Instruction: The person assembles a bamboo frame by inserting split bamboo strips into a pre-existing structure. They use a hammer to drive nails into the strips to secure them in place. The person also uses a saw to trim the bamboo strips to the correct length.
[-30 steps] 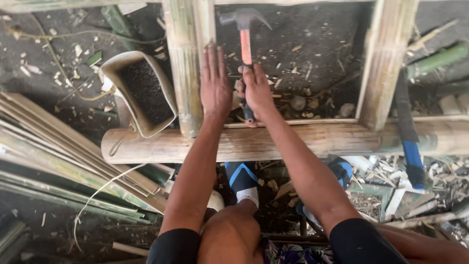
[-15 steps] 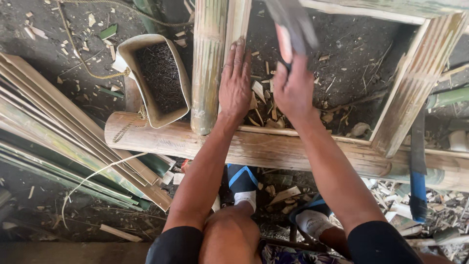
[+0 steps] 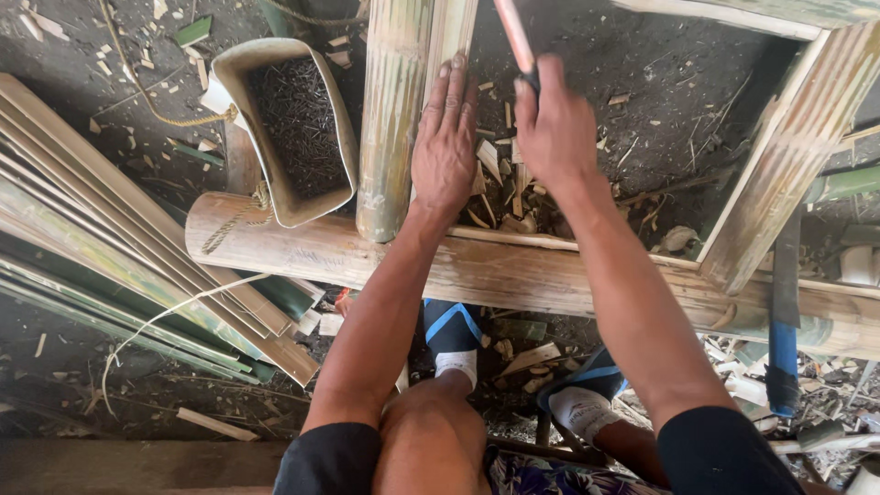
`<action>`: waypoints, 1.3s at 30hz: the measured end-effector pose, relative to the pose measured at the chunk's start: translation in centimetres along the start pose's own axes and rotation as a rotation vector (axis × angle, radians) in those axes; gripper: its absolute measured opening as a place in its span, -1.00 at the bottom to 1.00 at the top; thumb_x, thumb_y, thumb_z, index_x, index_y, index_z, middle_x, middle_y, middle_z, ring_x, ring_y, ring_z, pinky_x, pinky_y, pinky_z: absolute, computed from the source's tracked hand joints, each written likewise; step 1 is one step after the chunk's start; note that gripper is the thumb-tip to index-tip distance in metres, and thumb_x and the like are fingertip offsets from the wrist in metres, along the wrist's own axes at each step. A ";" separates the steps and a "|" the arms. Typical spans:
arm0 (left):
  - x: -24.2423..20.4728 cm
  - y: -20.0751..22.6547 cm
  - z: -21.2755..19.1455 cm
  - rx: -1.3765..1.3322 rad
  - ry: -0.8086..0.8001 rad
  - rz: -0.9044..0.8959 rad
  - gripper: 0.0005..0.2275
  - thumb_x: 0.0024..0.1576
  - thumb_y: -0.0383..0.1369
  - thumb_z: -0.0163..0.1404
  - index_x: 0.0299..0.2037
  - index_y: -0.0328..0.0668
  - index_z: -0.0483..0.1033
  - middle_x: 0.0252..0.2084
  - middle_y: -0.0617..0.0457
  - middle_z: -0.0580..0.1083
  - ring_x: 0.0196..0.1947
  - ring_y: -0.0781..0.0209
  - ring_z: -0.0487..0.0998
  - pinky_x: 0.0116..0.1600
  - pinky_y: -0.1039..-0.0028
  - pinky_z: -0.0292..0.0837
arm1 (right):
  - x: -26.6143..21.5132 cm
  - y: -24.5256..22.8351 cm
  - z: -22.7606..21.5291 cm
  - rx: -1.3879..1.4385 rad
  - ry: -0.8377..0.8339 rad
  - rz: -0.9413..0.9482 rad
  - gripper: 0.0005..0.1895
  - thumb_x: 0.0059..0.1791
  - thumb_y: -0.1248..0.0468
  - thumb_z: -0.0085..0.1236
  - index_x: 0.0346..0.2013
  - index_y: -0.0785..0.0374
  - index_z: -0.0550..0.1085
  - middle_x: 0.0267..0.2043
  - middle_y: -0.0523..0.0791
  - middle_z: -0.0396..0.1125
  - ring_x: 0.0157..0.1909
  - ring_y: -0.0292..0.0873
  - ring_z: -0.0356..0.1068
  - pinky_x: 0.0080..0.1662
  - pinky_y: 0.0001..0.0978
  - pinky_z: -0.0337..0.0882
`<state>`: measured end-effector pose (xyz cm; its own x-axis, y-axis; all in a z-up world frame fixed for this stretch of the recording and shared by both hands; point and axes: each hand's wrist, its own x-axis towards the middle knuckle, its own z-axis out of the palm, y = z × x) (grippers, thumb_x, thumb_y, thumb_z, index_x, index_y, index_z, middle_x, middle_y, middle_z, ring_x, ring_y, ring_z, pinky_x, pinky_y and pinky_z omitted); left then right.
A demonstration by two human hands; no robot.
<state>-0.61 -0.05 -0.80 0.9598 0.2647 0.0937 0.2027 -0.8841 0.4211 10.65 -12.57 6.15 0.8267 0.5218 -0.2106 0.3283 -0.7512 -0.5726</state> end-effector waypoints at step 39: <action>-3.3 -15.0 -7.0 0.187 -0.064 -0.413 -0.56 -0.11 -0.66 0.02 0.05 -0.39 0.41 -0.02 -0.34 0.47 -0.10 -0.30 0.57 -0.11 0.12 0.59 | -17.8 2.8 5.5 0.972 0.093 0.293 -0.77 0.22 0.17 -0.08 -0.11 0.31 0.27 -0.43 -0.18 0.18 -0.48 -0.37 0.16 -0.46 -0.46 0.26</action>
<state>-8.21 15.00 -1.14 0.7999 0.5905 -0.1067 0.5970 -0.7653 0.2406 -5.62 -21.76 3.91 0.8606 0.3061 -0.4070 -0.3713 -0.1697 -0.9129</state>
